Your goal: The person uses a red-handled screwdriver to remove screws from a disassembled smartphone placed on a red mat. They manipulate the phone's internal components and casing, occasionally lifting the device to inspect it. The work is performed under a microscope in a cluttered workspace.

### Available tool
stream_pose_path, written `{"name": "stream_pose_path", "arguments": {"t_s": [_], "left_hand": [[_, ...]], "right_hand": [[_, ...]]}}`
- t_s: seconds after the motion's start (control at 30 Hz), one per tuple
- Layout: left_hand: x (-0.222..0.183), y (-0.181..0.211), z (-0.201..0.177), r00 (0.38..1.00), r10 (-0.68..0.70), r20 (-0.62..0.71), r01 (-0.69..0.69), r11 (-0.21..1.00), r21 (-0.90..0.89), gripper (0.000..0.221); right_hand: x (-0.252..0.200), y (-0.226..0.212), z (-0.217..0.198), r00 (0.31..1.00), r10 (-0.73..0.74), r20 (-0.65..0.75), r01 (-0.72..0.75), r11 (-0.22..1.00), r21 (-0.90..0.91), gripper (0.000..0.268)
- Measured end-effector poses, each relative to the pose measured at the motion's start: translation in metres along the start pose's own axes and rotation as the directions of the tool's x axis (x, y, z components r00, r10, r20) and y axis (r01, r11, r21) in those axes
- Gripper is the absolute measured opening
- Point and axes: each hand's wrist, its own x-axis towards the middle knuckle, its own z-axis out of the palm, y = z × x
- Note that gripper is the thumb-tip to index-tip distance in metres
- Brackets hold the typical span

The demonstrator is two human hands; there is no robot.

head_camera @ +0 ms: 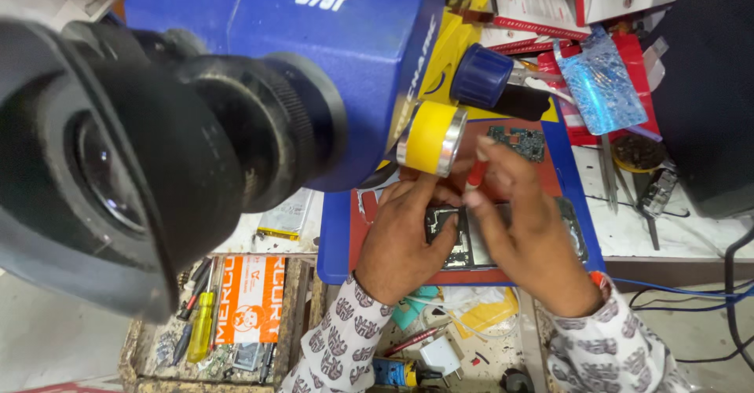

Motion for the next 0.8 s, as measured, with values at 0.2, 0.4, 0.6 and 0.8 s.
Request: {"name": "stream_pose_path", "arguments": {"t_s": [0.2,0.4,0.6,0.8], "left_hand": [[0.002,0.002,0.003,1.000,-0.006,-0.011,0.006,1.000,0.014,0.042],[0.002,0.002,-0.005,1.000,0.005,-0.013,-0.005,1.000,-0.022,0.044],[0.005,0.001,-0.008,1.000,-0.029,-0.005,0.028,1.000,-0.011,0.031],[0.005,-0.003,-0.008,0.998,-0.056,0.004,0.056,0.998,-0.022,0.035]], "right_hand": [[0.006,-0.005,-0.012,0.994,0.096,0.045,-0.101,0.987,0.125,0.055],[0.015,-0.008,-0.006,0.991,0.134,0.007,-0.134,0.990,0.049,0.055],[0.020,-0.012,-0.003,0.992,0.016,-0.128,-0.044,0.974,-0.220,0.057],[0.016,-0.005,0.003,0.997,0.030,-0.078,-0.044,0.982,-0.186,0.064]]}}
